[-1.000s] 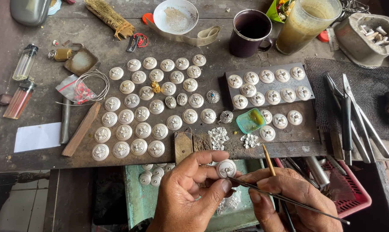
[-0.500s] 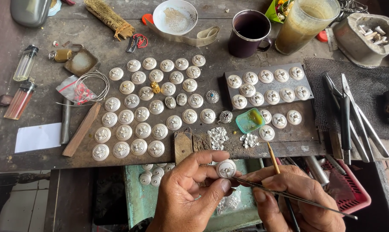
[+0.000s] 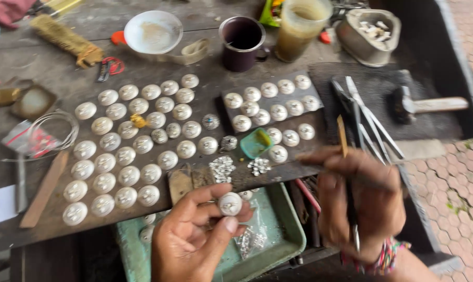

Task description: Applying adhesive to small circular jewelry components and placing decorative silver elements using a brush and tweezers.

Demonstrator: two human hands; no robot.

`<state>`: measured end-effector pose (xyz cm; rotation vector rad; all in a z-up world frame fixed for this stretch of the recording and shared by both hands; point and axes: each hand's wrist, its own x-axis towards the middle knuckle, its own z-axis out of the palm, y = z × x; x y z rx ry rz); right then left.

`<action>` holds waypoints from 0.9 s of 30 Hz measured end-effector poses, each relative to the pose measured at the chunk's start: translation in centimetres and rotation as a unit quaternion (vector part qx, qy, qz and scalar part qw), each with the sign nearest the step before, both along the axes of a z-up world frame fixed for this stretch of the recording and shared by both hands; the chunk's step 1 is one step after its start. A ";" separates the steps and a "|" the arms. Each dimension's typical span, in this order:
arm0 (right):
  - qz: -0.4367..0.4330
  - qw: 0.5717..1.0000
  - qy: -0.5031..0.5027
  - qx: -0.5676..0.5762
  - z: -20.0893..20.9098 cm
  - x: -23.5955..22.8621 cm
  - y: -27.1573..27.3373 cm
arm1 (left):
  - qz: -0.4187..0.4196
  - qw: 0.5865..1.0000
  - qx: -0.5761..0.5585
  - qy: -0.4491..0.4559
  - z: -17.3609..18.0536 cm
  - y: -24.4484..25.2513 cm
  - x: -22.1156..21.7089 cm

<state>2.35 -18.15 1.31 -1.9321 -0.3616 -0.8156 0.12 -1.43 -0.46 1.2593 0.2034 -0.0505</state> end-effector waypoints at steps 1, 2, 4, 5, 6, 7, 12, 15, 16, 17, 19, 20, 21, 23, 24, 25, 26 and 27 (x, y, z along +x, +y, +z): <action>-0.010 1.000 -0.001 -0.003 0.6 0.6 -1.1 | -0.010 1.000 -0.003 -0.001 0.0 -0.1 0.0; -0.073 0.990 -0.044 -0.110 1.1 1.3 -2.1 | -0.008 1.000 0.010 0.007 0.1 -0.1 0.0; -0.137 0.963 -0.086 -0.217 1.6 2.3 -4.5 | -0.009 1.000 0.024 0.011 0.4 -0.2 -0.1; -0.178 0.941 -0.084 -0.275 1.4 2.7 -5.9 | -0.004 0.999 0.027 0.037 0.6 -0.2 -0.1; -0.215 0.916 -0.084 -0.329 1.3 3.2 -7.3 | 0.002 0.998 0.030 0.061 0.7 -0.3 -0.2; -0.218 0.915 -0.088 -0.327 1.2 3.2 -8.0 | 0.001 0.998 0.030 0.055 0.4 -0.3 -0.3; -0.325 0.840 0.090 -0.426 0.4 3.9 -10.6 | -0.009 0.999 -0.010 0.034 -0.2 -0.3 -0.3; -0.343 0.828 0.118 -0.428 0.3 4.1 -10.9 | 0.013 0.998 -0.022 0.060 -0.4 -0.4 -0.4; -0.342 0.829 0.114 -0.428 0.8 4.1 -10.4 | 0.015 0.998 -0.023 0.057 -0.4 -0.5 -0.4; -0.324 0.843 0.057 -0.425 1.2 4.1 -9.8 | 0.016 0.998 -0.021 0.061 -0.5 -0.5 -0.4; -0.302 0.856 -0.002 -0.420 1.8 4.0 -8.4 | 0.021 0.998 -0.021 0.064 -0.4 -0.6 -0.4; -0.222 0.921 -0.020 -0.320 1.9 3.8 -7.5 | 0.019 0.995 -0.023 0.096 -0.4 -0.6 -0.5; -0.136 0.967 -0.036 -0.211 1.9 3.7 -6.5 | 0.017 0.991 -0.026 0.128 -0.4 -0.7 -0.5; -0.053 0.992 0.006 -0.114 1.3 2.9 -4.4 | 0.006 0.993 -0.023 0.112 -1.1 -0.4 -0.5; 0.027 0.998 0.048 -0.017 1.1 2.5 -3.4 | -0.009 0.995 -0.020 0.094 -1.5 -0.4 -0.5; 0.028 0.998 0.050 -0.019 1.3 2.1 -2.5 | -0.008 0.995 -0.022 0.095 -1.2 -0.4 -0.4; 0.011 0.997 0.075 -0.026 1.5 1.8 -1.5 | 0.001 0.991 -0.021 0.132 -1.0 -0.5 -0.2; -0.007 0.994 0.100 -0.034 1.7 1.5 -0.5 | 0.009 0.985 -0.020 0.169 -0.8 -0.5 0.0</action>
